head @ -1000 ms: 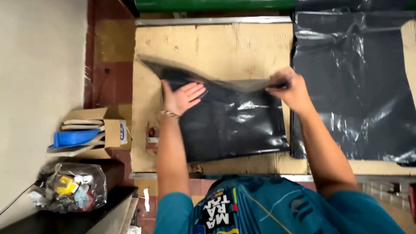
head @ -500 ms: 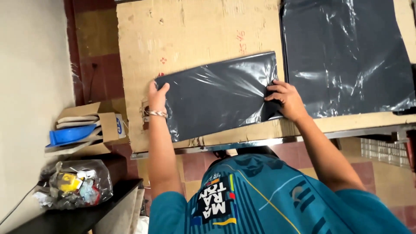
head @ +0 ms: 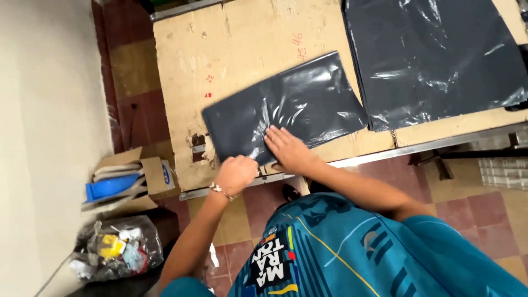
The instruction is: The person is collecting plastic bags from the end of a production line, folding them, and stacking them into a storage crate.
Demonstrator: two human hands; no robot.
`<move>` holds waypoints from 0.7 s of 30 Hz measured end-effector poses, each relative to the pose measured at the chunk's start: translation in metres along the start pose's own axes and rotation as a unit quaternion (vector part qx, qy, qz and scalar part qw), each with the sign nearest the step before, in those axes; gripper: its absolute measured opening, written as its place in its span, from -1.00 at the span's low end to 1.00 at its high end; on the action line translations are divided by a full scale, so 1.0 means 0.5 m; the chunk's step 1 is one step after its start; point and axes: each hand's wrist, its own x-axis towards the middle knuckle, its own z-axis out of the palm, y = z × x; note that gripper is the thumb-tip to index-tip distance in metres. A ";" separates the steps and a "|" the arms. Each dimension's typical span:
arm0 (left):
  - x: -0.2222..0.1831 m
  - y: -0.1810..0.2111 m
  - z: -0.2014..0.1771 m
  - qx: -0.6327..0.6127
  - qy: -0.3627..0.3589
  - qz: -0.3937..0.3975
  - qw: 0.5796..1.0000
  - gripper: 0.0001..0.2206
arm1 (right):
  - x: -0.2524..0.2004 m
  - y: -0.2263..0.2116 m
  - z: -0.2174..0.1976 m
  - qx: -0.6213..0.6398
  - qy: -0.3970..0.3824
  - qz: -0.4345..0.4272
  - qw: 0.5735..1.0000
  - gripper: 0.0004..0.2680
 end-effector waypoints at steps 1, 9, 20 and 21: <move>0.020 0.015 -0.010 -0.074 -0.058 0.002 0.996 -0.85 | -0.010 -0.015 0.033 -0.004 -0.018 0.000 1.000 -0.15; 0.249 -0.080 -0.003 -0.599 -0.232 -0.129 0.756 -0.81 | -0.187 -0.015 0.033 0.410 0.103 -0.008 0.906 -0.62; 0.240 -0.124 0.166 -0.356 -0.050 -0.358 0.862 -0.64 | -0.246 0.102 0.088 0.792 0.131 0.550 0.232 -0.78; 0.225 -0.112 0.156 -0.358 -0.053 -0.346 0.865 -0.64 | -0.262 0.101 0.121 0.790 0.143 0.550 0.228 -0.78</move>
